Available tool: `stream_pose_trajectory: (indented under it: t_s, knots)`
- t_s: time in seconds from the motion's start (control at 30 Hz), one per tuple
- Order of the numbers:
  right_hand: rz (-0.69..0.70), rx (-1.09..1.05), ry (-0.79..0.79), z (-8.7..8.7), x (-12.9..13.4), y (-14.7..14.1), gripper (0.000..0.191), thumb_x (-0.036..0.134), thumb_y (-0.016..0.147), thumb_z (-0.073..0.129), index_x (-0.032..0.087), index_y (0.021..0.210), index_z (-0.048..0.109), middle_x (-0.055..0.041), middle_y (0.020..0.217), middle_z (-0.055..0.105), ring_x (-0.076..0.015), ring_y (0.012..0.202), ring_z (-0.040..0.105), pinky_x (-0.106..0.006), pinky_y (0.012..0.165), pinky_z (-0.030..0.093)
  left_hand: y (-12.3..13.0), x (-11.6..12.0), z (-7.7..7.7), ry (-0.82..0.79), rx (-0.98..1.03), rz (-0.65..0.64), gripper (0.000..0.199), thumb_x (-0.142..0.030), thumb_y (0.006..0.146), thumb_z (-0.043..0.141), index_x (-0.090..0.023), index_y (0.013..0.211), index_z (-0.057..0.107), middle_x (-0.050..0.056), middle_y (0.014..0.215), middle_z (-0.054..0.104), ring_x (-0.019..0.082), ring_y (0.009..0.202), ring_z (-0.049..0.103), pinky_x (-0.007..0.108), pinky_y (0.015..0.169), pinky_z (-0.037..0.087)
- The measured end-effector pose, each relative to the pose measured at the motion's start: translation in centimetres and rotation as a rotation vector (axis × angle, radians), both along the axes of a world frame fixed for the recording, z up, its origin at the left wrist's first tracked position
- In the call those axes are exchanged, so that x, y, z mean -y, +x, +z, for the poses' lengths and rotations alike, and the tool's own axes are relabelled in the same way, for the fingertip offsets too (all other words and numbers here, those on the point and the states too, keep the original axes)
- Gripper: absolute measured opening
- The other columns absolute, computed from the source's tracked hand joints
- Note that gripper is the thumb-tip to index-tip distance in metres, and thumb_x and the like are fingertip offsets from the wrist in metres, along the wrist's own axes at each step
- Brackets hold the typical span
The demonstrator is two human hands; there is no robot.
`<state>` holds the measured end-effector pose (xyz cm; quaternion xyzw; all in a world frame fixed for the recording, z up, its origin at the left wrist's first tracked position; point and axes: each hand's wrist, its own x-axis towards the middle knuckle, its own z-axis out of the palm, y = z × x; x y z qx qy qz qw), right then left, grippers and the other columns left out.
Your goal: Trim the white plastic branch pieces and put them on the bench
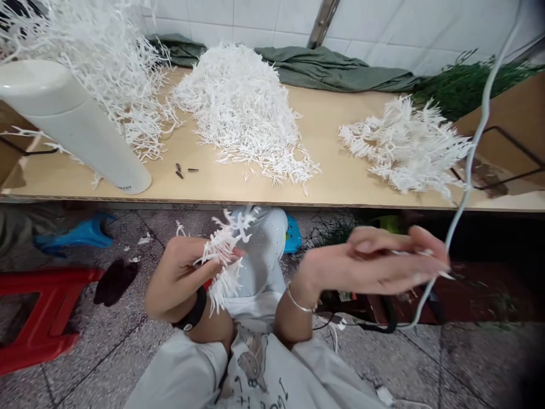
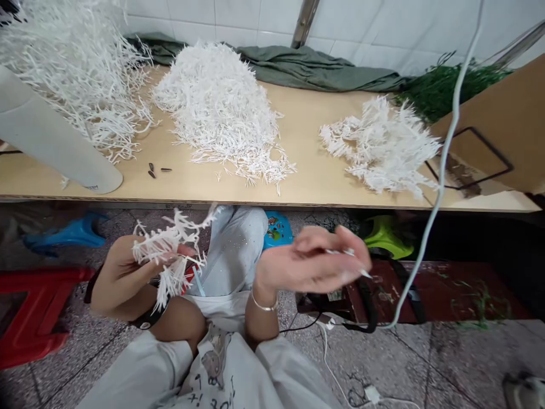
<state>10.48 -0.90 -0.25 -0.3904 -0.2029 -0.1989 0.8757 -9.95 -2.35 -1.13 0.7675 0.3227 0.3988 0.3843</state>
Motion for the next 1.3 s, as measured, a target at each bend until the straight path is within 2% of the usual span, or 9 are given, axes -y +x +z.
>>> stream_pose_trajectory:
  t_s: [0.13, 0.2, 0.27, 0.4, 0.63, 0.8, 1.03, 1.17, 1.3]
  knots:
    - [0.259, 0.335, -0.576, -2.4, -4.1, -0.1, 0.026, 0.025, 0.089, 0.046, 0.023, 0.111, 0.058, -0.0032, 0.081, 0.053, -0.0154, 0.071, 0.052, -0.033, 0.068, 0.045, 0.9, 0.0, 0.9, 0.045, -0.157, 0.068, 0.024, -0.024, 0.088, 0.054, -0.012, 0.093, 0.074, -0.003, 0.050, 0.055, 0.005, 0.042, 0.042, 0.017, 0.042, 0.032]
    - [0.391, 0.495, -0.894, -4.0, -5.5, 1.1, 0.041, 0.027, 0.083, 0.053, 0.021, 0.123, 0.051, -0.0095, 0.104, 0.057, -0.0231, 0.097, 0.054, -0.044, 0.087, 0.045, 0.9, 0.0, 0.9, 0.040, -0.159, 0.091, 0.025, -0.025, 0.088, 0.054, -0.012, 0.095, 0.074, -0.003, 0.051, 0.054, 0.005, 0.044, 0.043, 0.016, 0.044, 0.033]
    - [0.395, 0.519, -1.013, -5.2, -5.9, 1.9, 0.055, 0.029, 0.078, 0.057, 0.019, 0.131, 0.045, -0.0130, 0.117, 0.055, -0.0273, 0.111, 0.048, -0.050, 0.097, 0.039, 0.9, -0.1, 0.7, 0.031, -0.135, 0.087, 0.027, -0.026, 0.089, 0.052, -0.012, 0.096, 0.074, -0.003, 0.053, 0.055, 0.006, 0.046, 0.044, 0.016, 0.046, 0.035]
    - [0.446, 0.423, -0.914, -5.3, -4.4, 1.5, 0.049, 0.030, 0.080, 0.058, 0.021, 0.127, 0.047, -0.0109, 0.121, 0.057, -0.0236, 0.111, 0.050, -0.046, 0.098, 0.039, 1.3, -0.5, 0.2, -0.024, -0.079, 0.109, 0.030, -0.029, 0.090, 0.050, -0.013, 0.097, 0.074, -0.002, 0.053, 0.056, 0.007, 0.046, 0.043, 0.018, 0.046, 0.035]
    - [0.843, 0.375, -0.687, -1.9, 0.8, -0.8, 0.012, 0.027, 0.086, 0.056, 0.022, 0.094, 0.064, -0.0010, 0.091, 0.067, -0.0136, 0.087, 0.061, -0.031, 0.083, 0.048, 3.0, -1.2, 0.2, -0.056, 0.000, 0.042, 0.026, -0.030, 0.090, 0.052, -0.015, 0.096, 0.072, -0.003, 0.051, 0.055, 0.006, 0.044, 0.045, 0.018, 0.046, 0.035]
    - [1.028, 0.503, -0.673, -0.9, 2.3, -1.1, 0.030, 0.028, 0.080, 0.064, 0.025, 0.109, 0.061, 0.0006, 0.092, 0.064, -0.0126, 0.086, 0.059, -0.029, 0.080, 0.049, 3.7, -1.2, 0.2, -0.011, 0.043, 0.008, 0.026, -0.029, 0.089, 0.055, -0.014, 0.070, 0.064, -0.004, 0.049, 0.054, 0.006, 0.044, 0.044, 0.019, 0.045, 0.032]
    - [1.027, 0.427, -0.667, -1.1, 2.5, -1.6, 0.007, 0.022, 0.084, 0.060, 0.021, 0.078, 0.062, 0.0050, 0.066, 0.059, -0.0070, 0.061, 0.055, -0.021, 0.060, 0.046, 3.8, -1.0, 0.4, 0.037, 0.015, -0.019, 0.035, -0.024, 0.088, 0.054, -0.014, 0.055, 0.055, -0.004, 0.046, 0.050, 0.004, 0.042, 0.041, 0.019, 0.044, 0.030]
    - [0.975, 0.278, -0.570, -1.1, 2.7, -2.0, 0.007, 0.025, 0.086, 0.060, 0.022, 0.080, 0.062, 0.0059, 0.060, 0.057, -0.0059, 0.055, 0.053, -0.020, 0.055, 0.044, 3.7, -0.9, 0.8, -0.006, 0.053, -0.005, 0.024, -0.025, 0.088, 0.056, -0.015, 0.067, 0.065, -0.004, 0.051, 0.054, 0.005, 0.046, 0.046, 0.019, 0.046, 0.034]
    - [1.031, 0.155, -0.502, -1.5, 2.7, -2.2, 0.011, 0.031, 0.087, 0.057, 0.022, 0.082, 0.060, 0.0053, 0.060, 0.055, -0.0055, 0.052, 0.051, -0.019, 0.051, 0.042, 3.7, -0.8, 0.4, 0.003, 0.185, 0.143, 0.017, -0.027, 0.088, 0.056, -0.020, 0.087, 0.071, 0.001, 0.081, 0.068, 0.011, 0.070, 0.061, 0.022, 0.060, 0.046]
